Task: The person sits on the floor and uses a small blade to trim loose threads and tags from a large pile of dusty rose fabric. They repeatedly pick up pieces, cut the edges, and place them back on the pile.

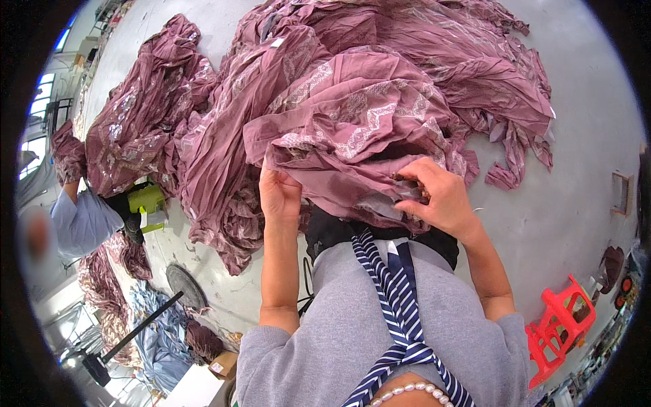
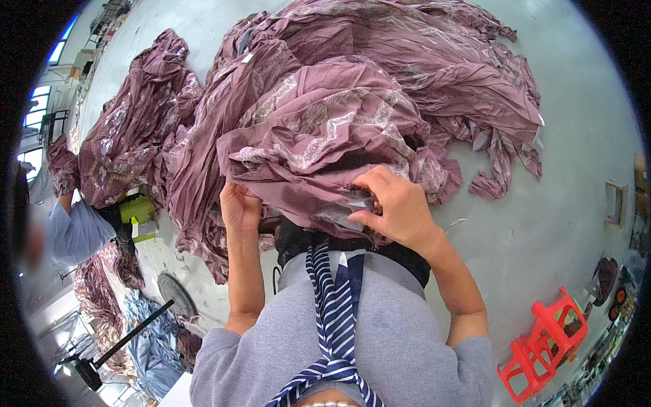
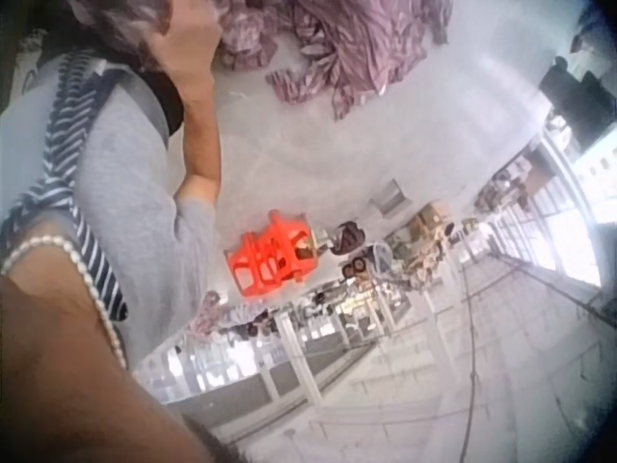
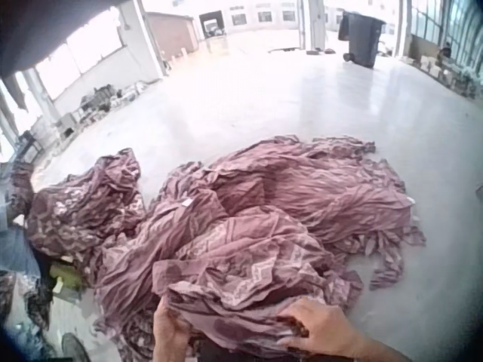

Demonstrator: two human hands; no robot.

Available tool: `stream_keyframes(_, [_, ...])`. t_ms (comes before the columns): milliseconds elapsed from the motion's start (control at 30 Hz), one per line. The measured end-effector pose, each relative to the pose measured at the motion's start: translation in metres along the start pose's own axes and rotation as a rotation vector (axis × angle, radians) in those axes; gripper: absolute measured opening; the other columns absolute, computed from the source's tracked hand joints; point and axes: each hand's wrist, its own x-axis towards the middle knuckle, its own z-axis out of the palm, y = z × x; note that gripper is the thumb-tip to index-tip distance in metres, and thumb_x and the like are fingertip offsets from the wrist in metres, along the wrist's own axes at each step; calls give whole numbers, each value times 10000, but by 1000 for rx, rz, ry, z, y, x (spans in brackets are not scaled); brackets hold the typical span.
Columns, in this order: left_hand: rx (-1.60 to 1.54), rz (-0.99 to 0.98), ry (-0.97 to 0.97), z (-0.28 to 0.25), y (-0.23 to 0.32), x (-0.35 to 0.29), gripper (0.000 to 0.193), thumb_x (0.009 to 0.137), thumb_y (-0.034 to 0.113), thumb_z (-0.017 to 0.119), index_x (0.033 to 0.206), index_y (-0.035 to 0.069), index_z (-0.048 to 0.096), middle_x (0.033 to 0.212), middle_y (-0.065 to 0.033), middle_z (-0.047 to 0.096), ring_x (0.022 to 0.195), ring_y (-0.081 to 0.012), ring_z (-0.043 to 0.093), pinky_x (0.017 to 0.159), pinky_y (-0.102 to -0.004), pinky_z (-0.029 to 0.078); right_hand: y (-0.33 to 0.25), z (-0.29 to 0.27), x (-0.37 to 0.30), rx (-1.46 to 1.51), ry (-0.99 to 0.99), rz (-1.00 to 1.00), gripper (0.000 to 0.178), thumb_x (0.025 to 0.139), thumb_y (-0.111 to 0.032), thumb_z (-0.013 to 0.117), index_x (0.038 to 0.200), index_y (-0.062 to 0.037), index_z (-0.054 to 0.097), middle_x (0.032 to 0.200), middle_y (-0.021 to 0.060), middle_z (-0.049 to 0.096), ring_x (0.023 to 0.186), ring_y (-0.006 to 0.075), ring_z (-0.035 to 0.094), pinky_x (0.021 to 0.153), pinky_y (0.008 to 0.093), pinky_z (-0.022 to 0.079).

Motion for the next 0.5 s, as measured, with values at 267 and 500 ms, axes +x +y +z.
stream_keyframes(267, [277,297,-91,-16,6,29,182,850,23,639,992,59,532,950,-49,638,808,-140,645,763,-259,536,36,-11,18,531,106,313,134,868,-125,651,841,-5,601,679,-70,506,613,0,403,521,193,329])
stream_keyframes(500, [624,391,-48,2,15,41,183,850,46,674,992,33,559,854,-11,629,751,-76,586,712,-201,466,51,-13,57,691,116,217,132,896,-143,623,845,-27,590,756,-77,505,696,12,423,632,183,348])
